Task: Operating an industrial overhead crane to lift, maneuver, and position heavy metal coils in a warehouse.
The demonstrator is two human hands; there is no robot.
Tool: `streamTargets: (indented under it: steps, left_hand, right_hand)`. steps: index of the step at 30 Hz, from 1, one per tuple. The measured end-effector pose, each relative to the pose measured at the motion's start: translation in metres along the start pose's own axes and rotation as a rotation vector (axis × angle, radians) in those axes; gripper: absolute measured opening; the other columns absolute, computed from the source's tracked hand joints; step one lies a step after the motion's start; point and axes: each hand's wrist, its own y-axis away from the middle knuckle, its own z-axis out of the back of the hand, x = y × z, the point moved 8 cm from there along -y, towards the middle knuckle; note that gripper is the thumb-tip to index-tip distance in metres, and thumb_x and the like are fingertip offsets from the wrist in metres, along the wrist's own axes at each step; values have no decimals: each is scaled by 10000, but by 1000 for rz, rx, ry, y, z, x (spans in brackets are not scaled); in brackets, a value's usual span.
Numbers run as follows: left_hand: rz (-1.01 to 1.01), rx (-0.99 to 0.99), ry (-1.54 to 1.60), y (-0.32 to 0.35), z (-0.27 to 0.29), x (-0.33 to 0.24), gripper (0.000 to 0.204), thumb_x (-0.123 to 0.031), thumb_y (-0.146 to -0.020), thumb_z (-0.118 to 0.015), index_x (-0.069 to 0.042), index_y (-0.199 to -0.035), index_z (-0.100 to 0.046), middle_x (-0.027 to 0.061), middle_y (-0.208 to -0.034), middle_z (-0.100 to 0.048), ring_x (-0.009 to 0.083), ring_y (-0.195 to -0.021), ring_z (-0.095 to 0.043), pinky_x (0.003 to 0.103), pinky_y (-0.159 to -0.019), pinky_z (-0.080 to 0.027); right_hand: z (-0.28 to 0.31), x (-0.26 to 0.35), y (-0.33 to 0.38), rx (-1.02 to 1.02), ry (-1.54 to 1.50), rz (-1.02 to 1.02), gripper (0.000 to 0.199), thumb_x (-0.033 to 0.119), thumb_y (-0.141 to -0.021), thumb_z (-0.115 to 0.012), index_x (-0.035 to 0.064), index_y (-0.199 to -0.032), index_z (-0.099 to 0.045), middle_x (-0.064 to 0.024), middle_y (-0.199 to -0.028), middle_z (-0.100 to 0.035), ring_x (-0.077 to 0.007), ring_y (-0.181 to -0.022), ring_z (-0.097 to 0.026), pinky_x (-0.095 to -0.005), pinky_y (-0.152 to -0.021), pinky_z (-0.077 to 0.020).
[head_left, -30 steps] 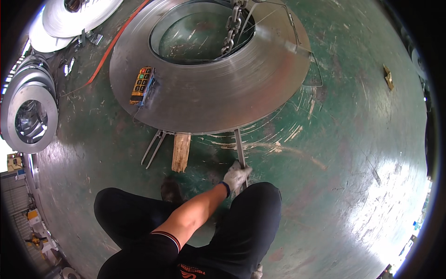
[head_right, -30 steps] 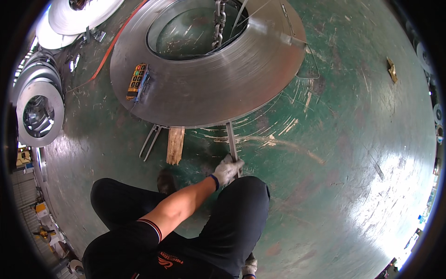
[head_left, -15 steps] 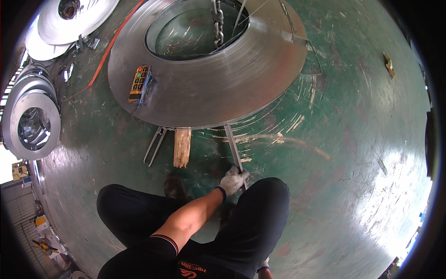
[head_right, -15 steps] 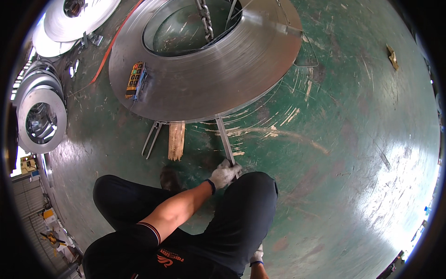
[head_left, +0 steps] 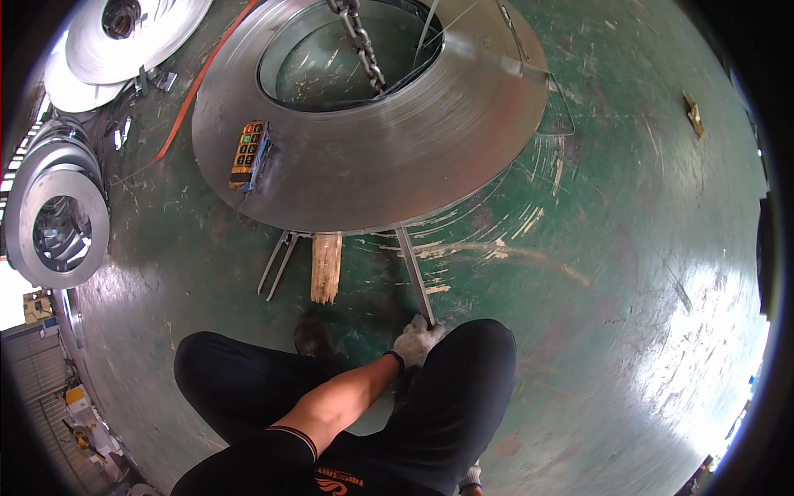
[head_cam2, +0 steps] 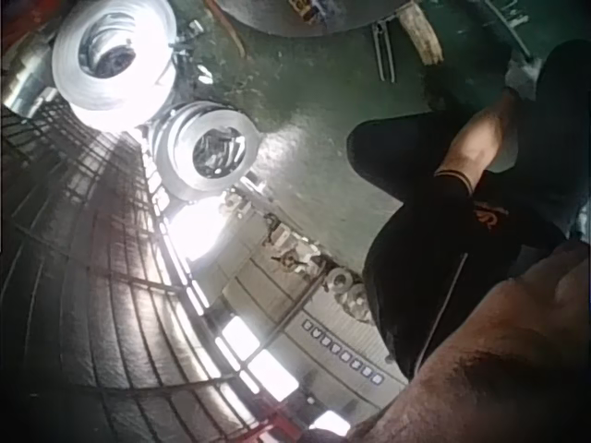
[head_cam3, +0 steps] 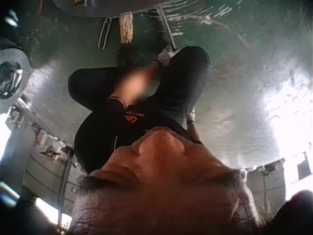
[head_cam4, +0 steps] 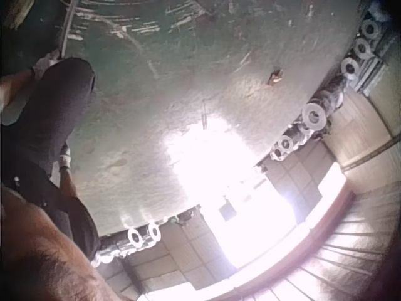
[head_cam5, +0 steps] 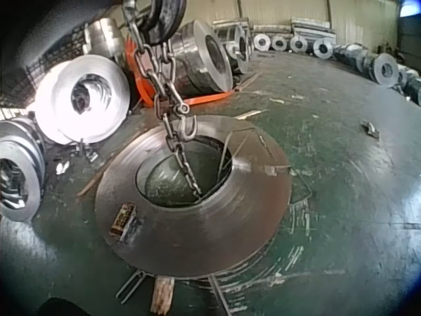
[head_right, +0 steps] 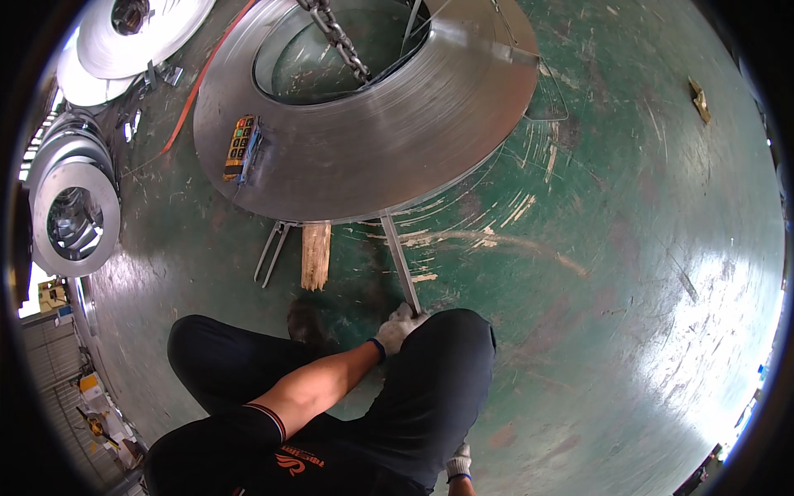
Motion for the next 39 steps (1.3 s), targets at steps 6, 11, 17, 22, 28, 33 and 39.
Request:
streamTargets:
  steps: [6, 11, 17, 22, 28, 33, 39]
  left_hand:
    - [22, 4, 266, -5, 16, 5, 333, -360, -974, -522, -216, -1265, -597, 259, -1238, -480, 488, -1114, -572, 528, -926, -534]
    - [349, -60, 533, -85, 69, 32, 306, -404, -986, -525, -176, -1161, -631, 225, -1173, -603, 430, -1072, -624, 499, -917, -533]
    - [302, -74, 1253, -103, 62, -5, 306, -307, -986, -604, -9, -974, -672, 115, -864, -738, 236, -781, -734, 373, -739, -600]
    - [340, 49, 1529, -47, -21, -22, 119, -186, -1019, -638, -67, -1035, -633, 82, -964, -689, 202, -914, -687, 370, -804, -571]
    - [41, -42, 891, -15, -60, -16, 214, -219, -997, -662, -53, -1129, -625, 74, -1027, -701, 186, -903, -677, 338, -814, -546]
    - [-144, 74, 962, -39, -52, -21, 448, -421, -951, -678, -39, -1178, -622, 133, -1086, -706, 186, -933, -698, 339, -828, -553]
    - [430, -49, 987, -115, 73, -8, 603, -582, -960, -580, -5, -1133, -612, 262, -1124, -689, 374, -1096, -670, 484, -882, -553]
  right_hand:
    - [81, 79, 56, -122, -910, 58, 427, 295, -1047, -490, 71, -1393, -603, -98, -1410, -635, -291, -1307, -575, -374, -1086, -455]
    - [66, 59, 71, -218, -1448, 134, 385, 278, -1049, -500, 56, -1330, -641, -102, -1338, -673, -267, -1213, -621, -365, -1047, -470]
    - [300, 22, 18, -831, -563, -75, 218, 306, -998, -618, 125, -915, -707, -92, -873, -743, -276, -823, -721, -399, -698, -548]
    - [377, -19, 90, -1055, 368, -120, 174, 289, -813, -774, 189, -796, -633, -94, -677, -641, -353, -608, -660, -502, -540, -482]
    - [310, -51, 125, -856, 92, -322, 267, 353, -810, -811, 161, -843, -628, -117, -684, -649, -397, -621, -658, -528, -520, -478]
    - [196, -3, 74, -489, -159, -558, 375, 510, -844, -772, 160, -948, -684, -142, -821, -730, -373, -769, -734, -506, -624, -561]
    - [221, -2, -6, -801, -479, -356, 299, 354, -927, -648, 134, -1101, -751, -105, -931, -768, -242, -837, -746, -402, -720, -565]
